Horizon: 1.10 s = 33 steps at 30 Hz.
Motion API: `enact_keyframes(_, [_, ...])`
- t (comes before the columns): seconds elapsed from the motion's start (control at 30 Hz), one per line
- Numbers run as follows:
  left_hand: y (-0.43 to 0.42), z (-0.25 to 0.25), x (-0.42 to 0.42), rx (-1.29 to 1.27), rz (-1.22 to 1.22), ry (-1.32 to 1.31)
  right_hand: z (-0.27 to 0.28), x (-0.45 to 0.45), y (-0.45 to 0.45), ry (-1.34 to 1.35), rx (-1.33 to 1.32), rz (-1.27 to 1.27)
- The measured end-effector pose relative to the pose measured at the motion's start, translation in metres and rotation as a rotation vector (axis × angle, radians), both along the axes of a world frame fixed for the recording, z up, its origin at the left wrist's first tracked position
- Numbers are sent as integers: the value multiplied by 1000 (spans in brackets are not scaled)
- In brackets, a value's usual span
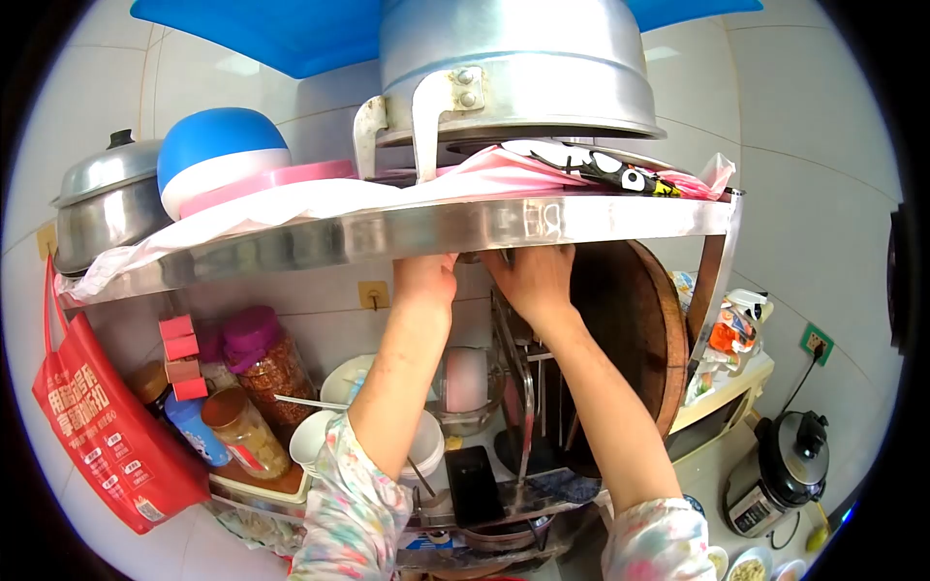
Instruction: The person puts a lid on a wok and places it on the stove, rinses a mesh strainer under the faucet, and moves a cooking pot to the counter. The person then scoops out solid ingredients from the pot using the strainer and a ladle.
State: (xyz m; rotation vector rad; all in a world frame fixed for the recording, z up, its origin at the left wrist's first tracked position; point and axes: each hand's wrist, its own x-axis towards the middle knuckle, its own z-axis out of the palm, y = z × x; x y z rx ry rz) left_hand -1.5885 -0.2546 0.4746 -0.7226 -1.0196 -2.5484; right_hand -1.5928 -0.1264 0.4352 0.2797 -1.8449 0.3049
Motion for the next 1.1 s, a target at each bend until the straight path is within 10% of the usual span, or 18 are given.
enact_keyframes(0.23, [-37,-18,-16,-286,4,-86,18,-57,-6,505,75,259])
enact_keyframes(0.57, [-26,-24,-124,-122,-221,-56,5,-84,-10,248,-89,505])
enact_keyframes(0.7, [-34,-30,-115,-87,-196,-48,10,-56,-31,234,298,46])
enact_keyframes(1.1, [-75,-97,-55,-92,-153,-99,11,99,-121,510,700,421])
